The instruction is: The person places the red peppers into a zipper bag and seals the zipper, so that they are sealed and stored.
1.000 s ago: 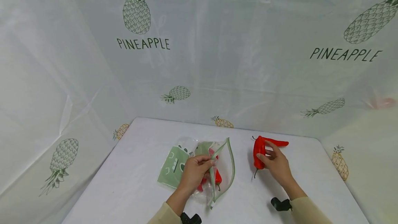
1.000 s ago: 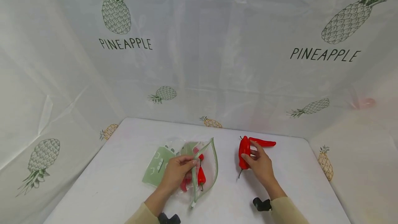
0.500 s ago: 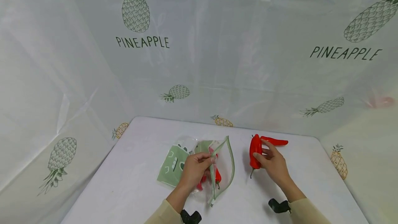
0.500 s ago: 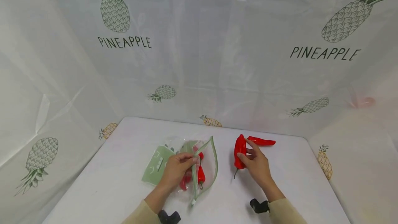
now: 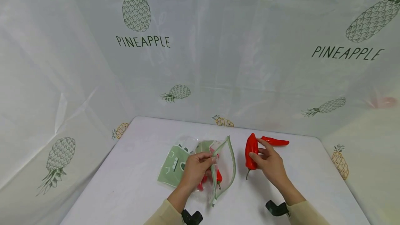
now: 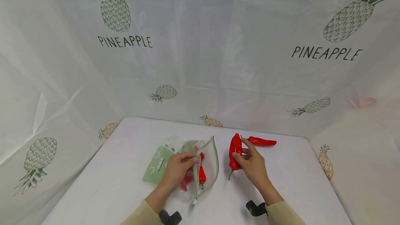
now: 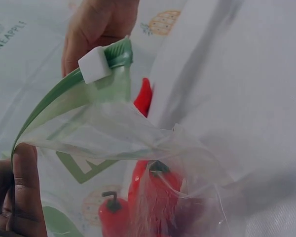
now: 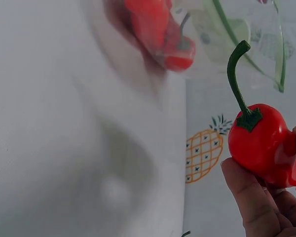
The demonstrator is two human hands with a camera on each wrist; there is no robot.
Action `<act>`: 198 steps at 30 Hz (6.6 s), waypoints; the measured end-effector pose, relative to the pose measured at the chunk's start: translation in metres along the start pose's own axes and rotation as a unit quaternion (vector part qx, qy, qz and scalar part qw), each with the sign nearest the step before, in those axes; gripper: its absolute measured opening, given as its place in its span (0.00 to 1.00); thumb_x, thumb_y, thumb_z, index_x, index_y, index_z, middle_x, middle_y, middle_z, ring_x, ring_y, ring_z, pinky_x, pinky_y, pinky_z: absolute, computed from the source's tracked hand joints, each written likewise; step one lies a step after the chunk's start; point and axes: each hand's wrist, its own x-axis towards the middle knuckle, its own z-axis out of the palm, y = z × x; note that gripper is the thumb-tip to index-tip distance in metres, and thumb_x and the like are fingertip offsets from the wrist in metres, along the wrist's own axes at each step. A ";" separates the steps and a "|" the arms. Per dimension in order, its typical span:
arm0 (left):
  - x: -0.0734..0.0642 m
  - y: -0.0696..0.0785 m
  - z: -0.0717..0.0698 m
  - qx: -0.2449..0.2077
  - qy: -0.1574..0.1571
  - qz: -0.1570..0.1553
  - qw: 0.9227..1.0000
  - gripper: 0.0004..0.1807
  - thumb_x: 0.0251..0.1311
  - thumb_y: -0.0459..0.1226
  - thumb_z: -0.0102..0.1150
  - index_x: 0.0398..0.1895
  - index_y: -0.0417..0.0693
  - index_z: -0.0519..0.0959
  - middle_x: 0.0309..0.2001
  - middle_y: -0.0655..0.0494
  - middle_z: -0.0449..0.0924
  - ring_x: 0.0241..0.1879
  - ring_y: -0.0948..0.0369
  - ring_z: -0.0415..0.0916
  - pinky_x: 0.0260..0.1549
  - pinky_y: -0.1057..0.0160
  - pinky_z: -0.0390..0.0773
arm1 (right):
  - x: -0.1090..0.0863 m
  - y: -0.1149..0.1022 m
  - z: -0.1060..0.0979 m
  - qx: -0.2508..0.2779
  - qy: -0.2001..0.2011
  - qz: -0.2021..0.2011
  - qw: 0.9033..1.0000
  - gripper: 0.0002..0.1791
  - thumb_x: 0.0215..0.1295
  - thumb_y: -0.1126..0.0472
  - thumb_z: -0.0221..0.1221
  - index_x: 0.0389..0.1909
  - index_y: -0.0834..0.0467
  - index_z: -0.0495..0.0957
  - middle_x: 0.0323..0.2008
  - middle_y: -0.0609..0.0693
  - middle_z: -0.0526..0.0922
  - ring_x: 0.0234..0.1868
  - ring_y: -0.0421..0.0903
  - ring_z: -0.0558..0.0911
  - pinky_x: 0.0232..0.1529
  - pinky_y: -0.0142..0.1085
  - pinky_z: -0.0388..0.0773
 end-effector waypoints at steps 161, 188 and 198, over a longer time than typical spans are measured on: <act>0.007 0.011 -0.002 -0.080 0.022 -0.013 0.997 0.18 0.65 0.39 0.73 0.54 0.39 0.87 0.41 0.34 0.89 0.26 0.60 0.89 0.28 0.49 0.90 | -0.023 -0.065 0.068 0.000 0.010 -0.046 0.999 0.19 0.75 0.62 0.63 0.64 0.61 0.80 0.52 0.56 0.89 0.42 0.45 0.90 0.48 0.41 0.90; 0.007 0.011 -0.003 -0.059 0.014 0.014 0.998 0.18 0.66 0.39 0.72 0.58 0.46 0.88 0.36 0.41 0.90 0.28 0.56 0.90 0.27 0.59 0.89 | -0.017 -0.064 0.053 -0.022 0.039 -0.073 0.996 0.18 0.77 0.61 0.61 0.63 0.60 0.80 0.50 0.54 0.89 0.46 0.48 0.89 0.51 0.46 0.89; 0.005 0.009 -0.002 -0.070 0.012 -0.004 0.997 0.17 0.66 0.38 0.72 0.57 0.45 0.88 0.36 0.41 0.90 0.27 0.58 0.88 0.26 0.61 0.89 | -0.008 -0.050 0.030 -0.046 0.064 -0.079 0.994 0.18 0.77 0.62 0.60 0.63 0.62 0.80 0.50 0.57 0.89 0.43 0.49 0.90 0.47 0.40 0.90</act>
